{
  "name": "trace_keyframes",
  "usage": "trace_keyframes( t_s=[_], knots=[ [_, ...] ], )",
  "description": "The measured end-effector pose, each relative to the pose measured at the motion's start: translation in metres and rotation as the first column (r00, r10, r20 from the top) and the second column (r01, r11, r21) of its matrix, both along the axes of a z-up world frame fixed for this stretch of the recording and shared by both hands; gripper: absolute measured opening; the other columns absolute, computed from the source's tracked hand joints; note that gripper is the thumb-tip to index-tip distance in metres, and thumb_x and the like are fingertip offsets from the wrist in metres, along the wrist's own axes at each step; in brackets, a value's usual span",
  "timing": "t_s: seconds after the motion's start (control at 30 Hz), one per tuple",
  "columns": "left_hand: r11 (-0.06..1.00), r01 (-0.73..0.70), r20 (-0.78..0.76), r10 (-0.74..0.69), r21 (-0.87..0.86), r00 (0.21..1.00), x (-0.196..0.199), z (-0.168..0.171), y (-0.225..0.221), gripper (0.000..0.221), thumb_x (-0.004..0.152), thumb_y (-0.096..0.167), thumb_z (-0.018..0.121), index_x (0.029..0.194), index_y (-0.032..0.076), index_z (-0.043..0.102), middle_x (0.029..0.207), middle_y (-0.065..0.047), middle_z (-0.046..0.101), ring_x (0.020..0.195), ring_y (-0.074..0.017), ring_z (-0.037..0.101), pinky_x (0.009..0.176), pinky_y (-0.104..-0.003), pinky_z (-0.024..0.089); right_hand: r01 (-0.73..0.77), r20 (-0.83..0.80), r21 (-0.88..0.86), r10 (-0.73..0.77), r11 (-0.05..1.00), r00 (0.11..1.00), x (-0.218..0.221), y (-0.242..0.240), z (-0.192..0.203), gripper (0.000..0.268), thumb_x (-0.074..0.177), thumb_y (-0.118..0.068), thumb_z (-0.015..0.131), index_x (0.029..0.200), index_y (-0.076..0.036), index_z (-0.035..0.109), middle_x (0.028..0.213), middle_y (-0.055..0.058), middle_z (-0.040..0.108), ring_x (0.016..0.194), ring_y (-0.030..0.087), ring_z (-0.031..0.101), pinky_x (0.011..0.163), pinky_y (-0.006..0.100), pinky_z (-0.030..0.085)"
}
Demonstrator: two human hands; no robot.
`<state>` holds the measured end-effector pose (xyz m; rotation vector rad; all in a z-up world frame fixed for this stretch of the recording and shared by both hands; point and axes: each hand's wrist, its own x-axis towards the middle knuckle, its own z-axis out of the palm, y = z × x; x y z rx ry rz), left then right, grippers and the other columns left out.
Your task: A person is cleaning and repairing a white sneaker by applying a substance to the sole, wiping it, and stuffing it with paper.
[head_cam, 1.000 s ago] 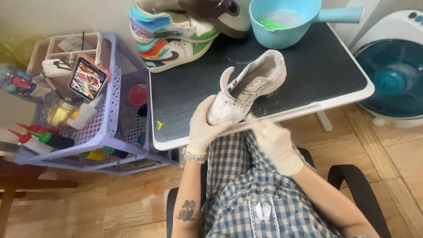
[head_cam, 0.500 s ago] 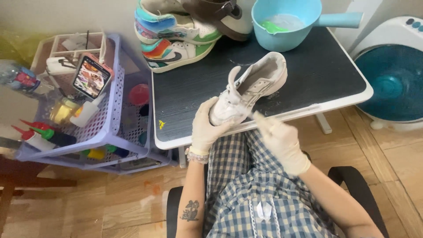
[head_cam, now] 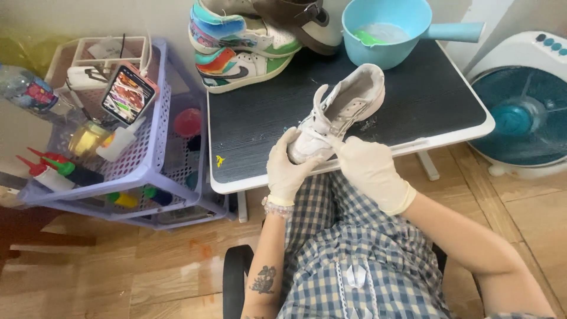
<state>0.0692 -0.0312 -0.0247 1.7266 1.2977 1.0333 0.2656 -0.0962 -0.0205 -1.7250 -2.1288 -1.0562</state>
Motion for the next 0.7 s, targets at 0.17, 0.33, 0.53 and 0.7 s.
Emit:
trace_keyframes(
  t_s=[0.17, 0.33, 0.53, 0.7],
  knots=[
    [1.000, -0.019, -0.014, 0.019, 0.019, 1.000, 0.001, -0.002, -0.001, 0.091, 0.059, 0.038, 0.093, 0.140, 0.026, 0.055, 0.130, 0.004, 0.067, 0.127, -0.0187, 0.057, 0.114, -0.039, 0.043, -0.109, 0.061, -0.101, 0.115, 0.989, 0.991, -0.027, -0.020, 0.041, 0.027, 0.085, -0.027, 0.058, 0.109, -0.027, 0.070, 0.066, -0.004, 0.056, 0.059, 0.017, 0.061, 0.047, 0.031, 0.050],
    [0.999, -0.020, -0.006, 0.020, 0.051, 1.000, 0.000, -0.002, -0.003, 0.090, 0.061, 0.040, 0.093, 0.141, 0.023, 0.055, 0.131, 0.003, 0.067, 0.125, -0.0201, 0.058, 0.113, -0.041, 0.044, -0.178, 0.138, -0.085, 0.188, 0.980, 0.972, -0.018, -0.028, 0.039, 0.029, 0.086, -0.021, 0.055, 0.111, -0.023, 0.070, 0.070, -0.001, 0.055, 0.066, 0.021, 0.058, 0.055, 0.036, 0.049],
    [0.999, -0.006, 0.008, 0.005, 0.048, 1.000, -0.003, -0.001, -0.004, 0.087, 0.062, 0.040, 0.093, 0.139, 0.023, 0.057, 0.130, 0.003, 0.068, 0.126, -0.0201, 0.059, 0.113, -0.040, 0.044, -0.237, 0.047, 0.022, 0.235, 0.971, 0.971, -0.004, -0.022, 0.021, 0.022, 0.088, -0.018, 0.061, 0.106, -0.025, 0.072, 0.072, -0.001, 0.062, 0.071, 0.021, 0.065, 0.065, 0.030, 0.050],
    [0.996, -0.009, -0.021, 0.007, -0.091, 1.000, -0.002, 0.011, -0.006, 0.086, 0.061, 0.036, 0.091, 0.139, 0.031, 0.055, 0.130, 0.003, 0.064, 0.131, -0.0211, 0.055, 0.116, -0.039, 0.040, -0.246, -0.161, -0.049, 0.236, 0.968, 0.958, 0.001, -0.023, 0.024, 0.030, 0.096, -0.035, 0.061, 0.124, -0.033, 0.071, 0.070, -0.003, 0.062, 0.068, 0.016, 0.067, 0.060, 0.028, 0.054]
  ],
)
